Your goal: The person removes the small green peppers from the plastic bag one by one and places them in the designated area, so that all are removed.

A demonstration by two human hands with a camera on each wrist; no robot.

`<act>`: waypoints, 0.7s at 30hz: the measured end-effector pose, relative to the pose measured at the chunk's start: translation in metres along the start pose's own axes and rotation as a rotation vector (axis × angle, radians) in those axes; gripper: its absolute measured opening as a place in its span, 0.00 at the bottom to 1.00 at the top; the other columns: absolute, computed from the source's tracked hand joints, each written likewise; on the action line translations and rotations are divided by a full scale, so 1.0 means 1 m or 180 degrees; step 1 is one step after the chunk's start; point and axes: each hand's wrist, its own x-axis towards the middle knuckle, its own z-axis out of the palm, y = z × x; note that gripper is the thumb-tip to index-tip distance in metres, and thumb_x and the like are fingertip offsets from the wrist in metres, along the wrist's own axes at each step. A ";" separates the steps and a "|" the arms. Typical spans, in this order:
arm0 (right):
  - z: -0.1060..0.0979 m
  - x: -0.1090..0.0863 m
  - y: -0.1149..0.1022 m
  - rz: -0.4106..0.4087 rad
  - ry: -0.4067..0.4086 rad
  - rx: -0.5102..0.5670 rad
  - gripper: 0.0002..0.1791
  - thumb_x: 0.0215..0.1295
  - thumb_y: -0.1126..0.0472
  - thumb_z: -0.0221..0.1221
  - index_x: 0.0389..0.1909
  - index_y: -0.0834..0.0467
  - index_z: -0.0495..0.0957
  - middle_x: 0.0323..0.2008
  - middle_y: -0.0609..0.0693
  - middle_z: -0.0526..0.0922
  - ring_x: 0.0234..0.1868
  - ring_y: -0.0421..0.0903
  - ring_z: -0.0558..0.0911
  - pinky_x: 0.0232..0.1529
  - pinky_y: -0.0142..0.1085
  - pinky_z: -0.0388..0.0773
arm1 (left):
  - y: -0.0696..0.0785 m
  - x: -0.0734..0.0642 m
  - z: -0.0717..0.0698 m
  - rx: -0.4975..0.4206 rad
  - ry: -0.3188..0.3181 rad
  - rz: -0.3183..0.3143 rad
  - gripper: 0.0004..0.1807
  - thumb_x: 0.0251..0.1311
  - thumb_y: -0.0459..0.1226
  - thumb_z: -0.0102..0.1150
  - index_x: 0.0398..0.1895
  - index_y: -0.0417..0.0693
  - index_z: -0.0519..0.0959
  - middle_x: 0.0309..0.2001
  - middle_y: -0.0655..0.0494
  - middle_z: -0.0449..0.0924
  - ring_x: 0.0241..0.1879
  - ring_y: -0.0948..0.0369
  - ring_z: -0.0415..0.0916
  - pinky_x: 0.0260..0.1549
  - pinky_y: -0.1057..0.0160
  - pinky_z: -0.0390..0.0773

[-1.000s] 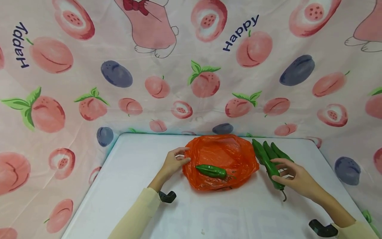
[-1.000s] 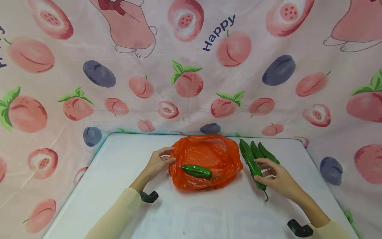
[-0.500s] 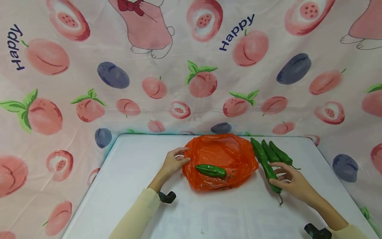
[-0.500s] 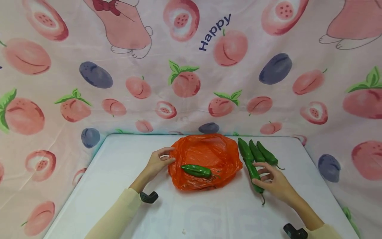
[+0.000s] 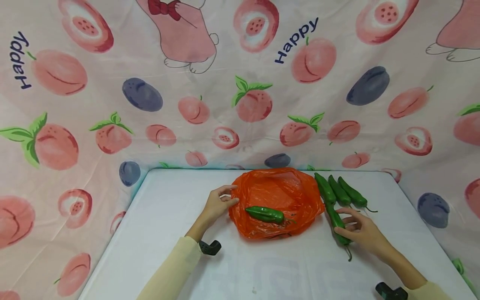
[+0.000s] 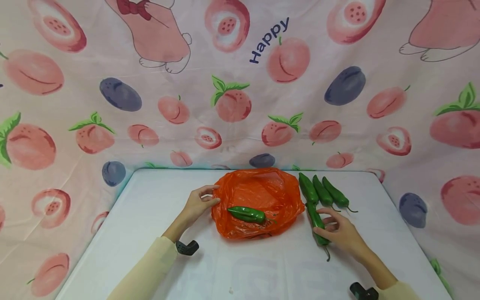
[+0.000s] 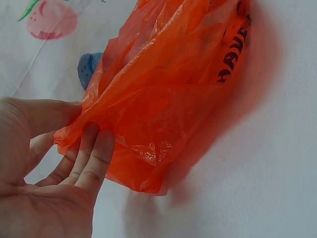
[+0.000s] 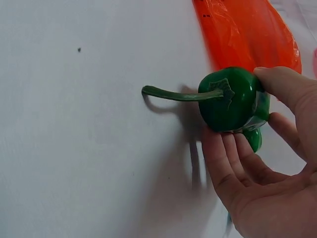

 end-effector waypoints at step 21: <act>0.002 0.001 -0.004 0.0185 -0.0176 -0.0162 0.35 0.65 0.50 0.71 0.67 0.60 0.71 0.44 0.57 0.83 0.38 0.50 0.79 0.33 0.36 0.80 | 0.002 0.000 0.000 -0.0012 -0.0008 -0.0038 0.24 0.63 0.26 0.67 0.63 0.43 0.80 0.50 0.43 0.78 0.35 0.60 0.83 0.39 0.61 0.84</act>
